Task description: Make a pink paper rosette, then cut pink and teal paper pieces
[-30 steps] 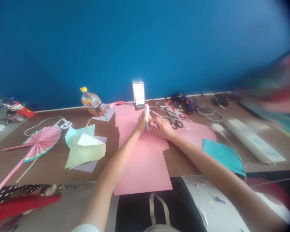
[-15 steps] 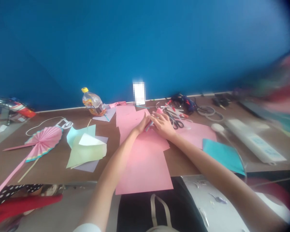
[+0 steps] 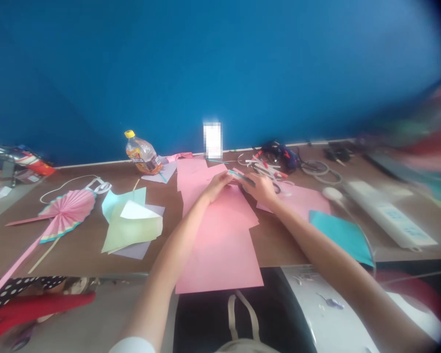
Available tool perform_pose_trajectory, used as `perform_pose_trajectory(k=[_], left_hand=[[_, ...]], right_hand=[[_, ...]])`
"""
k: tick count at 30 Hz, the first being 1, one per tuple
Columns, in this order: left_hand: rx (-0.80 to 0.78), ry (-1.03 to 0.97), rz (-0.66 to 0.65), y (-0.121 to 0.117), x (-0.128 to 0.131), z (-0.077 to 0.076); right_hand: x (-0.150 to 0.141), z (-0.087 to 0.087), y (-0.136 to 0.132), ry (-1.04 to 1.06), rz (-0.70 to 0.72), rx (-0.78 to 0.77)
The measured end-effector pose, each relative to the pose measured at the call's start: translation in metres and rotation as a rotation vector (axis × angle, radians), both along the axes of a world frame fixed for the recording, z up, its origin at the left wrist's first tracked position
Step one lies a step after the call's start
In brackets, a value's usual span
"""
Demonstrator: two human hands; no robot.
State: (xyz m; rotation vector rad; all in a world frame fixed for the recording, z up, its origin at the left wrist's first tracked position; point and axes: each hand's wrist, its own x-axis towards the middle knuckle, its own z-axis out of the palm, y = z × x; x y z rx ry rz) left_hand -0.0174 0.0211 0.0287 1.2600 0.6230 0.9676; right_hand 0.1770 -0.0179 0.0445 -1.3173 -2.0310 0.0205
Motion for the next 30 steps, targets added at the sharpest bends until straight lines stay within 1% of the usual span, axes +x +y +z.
perform_pose_trajectory(k=[3, 6, 9, 12, 16, 19, 22, 24, 27, 30], left_hand=[[0.006, 0.000, 0.056, 0.000, 0.001, -0.001], [0.004, -0.028, 0.039, -0.002, 0.000, 0.002], [-0.001, -0.043, 0.021, -0.002, 0.000, 0.003], [-0.015, -0.048, 0.036, -0.001, 0.002, 0.001], [-0.049, -0.025, 0.085, 0.000, 0.005, 0.001], [-0.064, 0.048, 0.115, -0.002, 0.008, 0.003], [-0.053, 0.103, 0.112, -0.003, 0.009, 0.004], [-0.006, 0.112, 0.081, -0.002, 0.009, 0.002], [0.064, 0.119, 0.030, 0.001, 0.007, -0.004], [0.078, 0.117, -0.007, 0.003, 0.007, -0.009]], right_hand=[[-0.005, 0.003, -0.003, 0.002, 0.007, -0.059], [-0.007, 0.003, -0.005, -0.024, -0.005, -0.090], [-0.004, 0.000, -0.004, -0.073, -0.007, -0.082], [0.000, -0.002, -0.001, -0.103, -0.003, 0.004], [0.000, 0.000, 0.002, -0.179, -0.027, 0.210], [-0.003, 0.000, 0.001, -0.217, -0.015, 0.252], [-0.008, -0.005, 0.001, -0.137, 0.105, 0.214], [-0.012, -0.010, 0.002, -0.036, 0.173, 0.186], [-0.014, -0.016, 0.006, 0.113, 0.186, 0.158], [-0.013, -0.019, 0.009, 0.164, 0.179, 0.146]])
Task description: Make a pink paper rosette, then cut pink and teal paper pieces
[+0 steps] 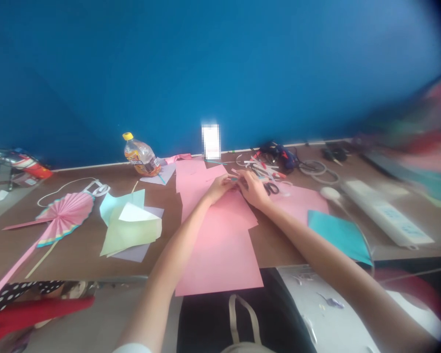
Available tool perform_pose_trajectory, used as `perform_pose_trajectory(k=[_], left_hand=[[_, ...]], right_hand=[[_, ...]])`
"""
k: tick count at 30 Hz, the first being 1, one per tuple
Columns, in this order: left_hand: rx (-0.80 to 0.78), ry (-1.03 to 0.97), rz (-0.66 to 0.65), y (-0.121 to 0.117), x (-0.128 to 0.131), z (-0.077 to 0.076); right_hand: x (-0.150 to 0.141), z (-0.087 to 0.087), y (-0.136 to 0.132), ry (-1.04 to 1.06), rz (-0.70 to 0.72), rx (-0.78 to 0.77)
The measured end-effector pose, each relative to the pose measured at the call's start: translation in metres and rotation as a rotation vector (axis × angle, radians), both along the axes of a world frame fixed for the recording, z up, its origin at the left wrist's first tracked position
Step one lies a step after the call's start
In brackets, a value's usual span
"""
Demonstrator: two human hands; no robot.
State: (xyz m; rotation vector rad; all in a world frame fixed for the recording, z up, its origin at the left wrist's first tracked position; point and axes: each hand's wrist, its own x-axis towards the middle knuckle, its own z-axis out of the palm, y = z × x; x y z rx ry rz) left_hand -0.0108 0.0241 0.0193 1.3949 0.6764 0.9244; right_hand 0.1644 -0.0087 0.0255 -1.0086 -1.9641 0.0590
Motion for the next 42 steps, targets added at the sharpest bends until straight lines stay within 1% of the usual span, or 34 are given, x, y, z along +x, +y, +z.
perform_pose_trajectory(k=[6, 12, 18, 21, 26, 33, 42], left_hand=[[0.004, -0.012, -0.016, 0.0002, 0.0009, -0.0008], [-0.019, 0.005, -0.019, -0.0006, 0.0010, 0.0010], [-0.008, 0.027, 0.000, -0.0029, 0.0015, 0.0032], [-0.003, 0.030, 0.001, -0.0026, 0.0019, 0.0022], [0.013, 0.035, -0.022, -0.0010, 0.0018, 0.0000], [0.097, 0.089, 0.000, -0.0016, 0.0024, -0.0018], [0.071, 0.058, -0.010, -0.0041, 0.0049, 0.0008]], right_hand=[[-0.0009, -0.0014, 0.0010, -0.036, -0.003, -0.003], [-0.0036, -0.0028, 0.0002, -0.039, -0.090, 0.007], [-0.0045, 0.0002, -0.0026, -0.174, -0.127, 0.023], [-0.0056, 0.0002, -0.0034, -0.189, -0.144, 0.017], [-0.0059, -0.0021, -0.0027, -0.173, -0.144, 0.006], [-0.0054, -0.0045, -0.0011, -0.203, -0.144, 0.002], [-0.0049, -0.0094, 0.0028, -0.216, -0.126, 0.024]])
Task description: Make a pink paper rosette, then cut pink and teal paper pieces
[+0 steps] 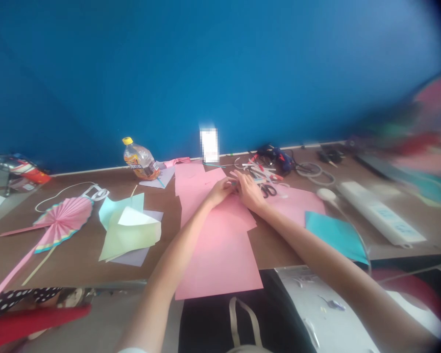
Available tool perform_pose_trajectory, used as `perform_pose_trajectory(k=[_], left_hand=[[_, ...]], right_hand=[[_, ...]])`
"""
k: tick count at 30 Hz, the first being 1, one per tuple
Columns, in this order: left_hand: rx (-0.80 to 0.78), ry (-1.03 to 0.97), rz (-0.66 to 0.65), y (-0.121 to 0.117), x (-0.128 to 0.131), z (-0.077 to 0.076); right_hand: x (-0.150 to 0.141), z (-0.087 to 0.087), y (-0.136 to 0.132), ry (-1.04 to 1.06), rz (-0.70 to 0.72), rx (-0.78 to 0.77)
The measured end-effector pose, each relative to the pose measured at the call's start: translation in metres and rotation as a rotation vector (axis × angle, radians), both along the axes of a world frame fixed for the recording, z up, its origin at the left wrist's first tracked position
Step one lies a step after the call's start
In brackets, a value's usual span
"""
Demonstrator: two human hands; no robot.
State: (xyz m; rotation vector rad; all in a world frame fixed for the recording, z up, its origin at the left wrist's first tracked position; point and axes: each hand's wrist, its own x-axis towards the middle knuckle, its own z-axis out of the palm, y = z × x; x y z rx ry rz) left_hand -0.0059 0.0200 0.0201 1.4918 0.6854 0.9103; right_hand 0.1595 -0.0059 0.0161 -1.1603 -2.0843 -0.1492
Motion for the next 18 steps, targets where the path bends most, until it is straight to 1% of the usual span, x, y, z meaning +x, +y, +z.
perform_pose_trajectory(k=[10, 18], left_hand=[[-0.024, 0.019, 0.031, 0.0024, -0.0017, -0.0003], [-0.018, -0.002, 0.008, -0.0003, -0.0004, 0.0011]], right_hand=[[0.0006, 0.0041, -0.0025, 0.098, -0.001, 0.007], [0.0009, -0.0005, 0.0011, 0.062, 0.023, -0.001]])
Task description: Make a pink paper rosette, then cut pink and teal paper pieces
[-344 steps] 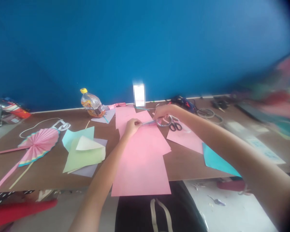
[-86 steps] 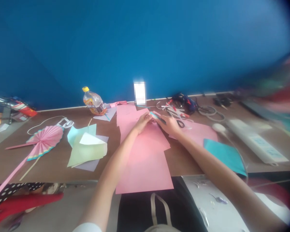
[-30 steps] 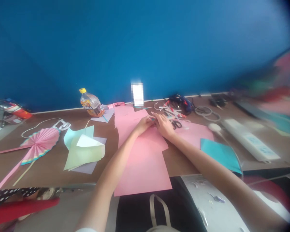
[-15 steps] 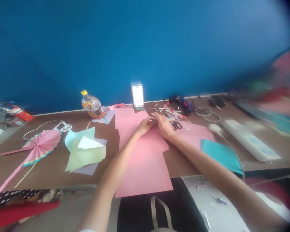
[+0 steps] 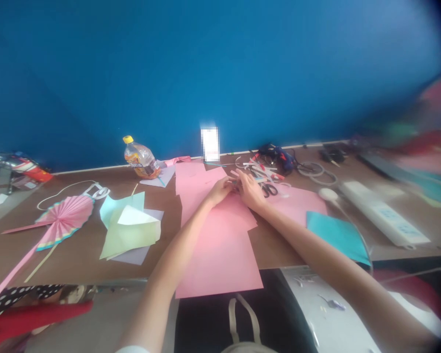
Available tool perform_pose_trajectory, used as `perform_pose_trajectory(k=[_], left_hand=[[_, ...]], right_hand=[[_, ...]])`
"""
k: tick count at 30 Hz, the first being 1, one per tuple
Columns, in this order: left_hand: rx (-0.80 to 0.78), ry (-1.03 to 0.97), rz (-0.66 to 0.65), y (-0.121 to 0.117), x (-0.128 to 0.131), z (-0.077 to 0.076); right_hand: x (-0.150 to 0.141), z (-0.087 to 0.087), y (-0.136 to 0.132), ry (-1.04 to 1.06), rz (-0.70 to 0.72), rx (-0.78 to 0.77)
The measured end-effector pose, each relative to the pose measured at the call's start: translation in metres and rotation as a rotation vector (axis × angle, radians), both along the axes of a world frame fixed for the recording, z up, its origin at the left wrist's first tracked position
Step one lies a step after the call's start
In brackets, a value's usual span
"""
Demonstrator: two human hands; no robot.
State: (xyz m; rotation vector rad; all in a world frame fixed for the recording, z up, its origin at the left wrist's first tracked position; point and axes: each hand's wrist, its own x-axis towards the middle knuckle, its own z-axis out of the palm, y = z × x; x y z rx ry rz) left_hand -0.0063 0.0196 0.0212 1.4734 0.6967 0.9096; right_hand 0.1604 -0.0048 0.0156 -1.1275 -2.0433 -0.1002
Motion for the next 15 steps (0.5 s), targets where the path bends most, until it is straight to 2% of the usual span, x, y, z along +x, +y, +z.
perform_pose_trajectory(k=[7, 15], left_hand=[[0.007, -0.009, -0.007, 0.0024, -0.0003, -0.0041], [0.004, 0.025, 0.030, 0.0013, -0.0002, -0.0007]], right_hand=[[-0.0007, 0.0014, -0.0011, -0.007, -0.010, -0.014], [0.0023, -0.0011, 0.0008, 0.006, -0.010, 0.008]])
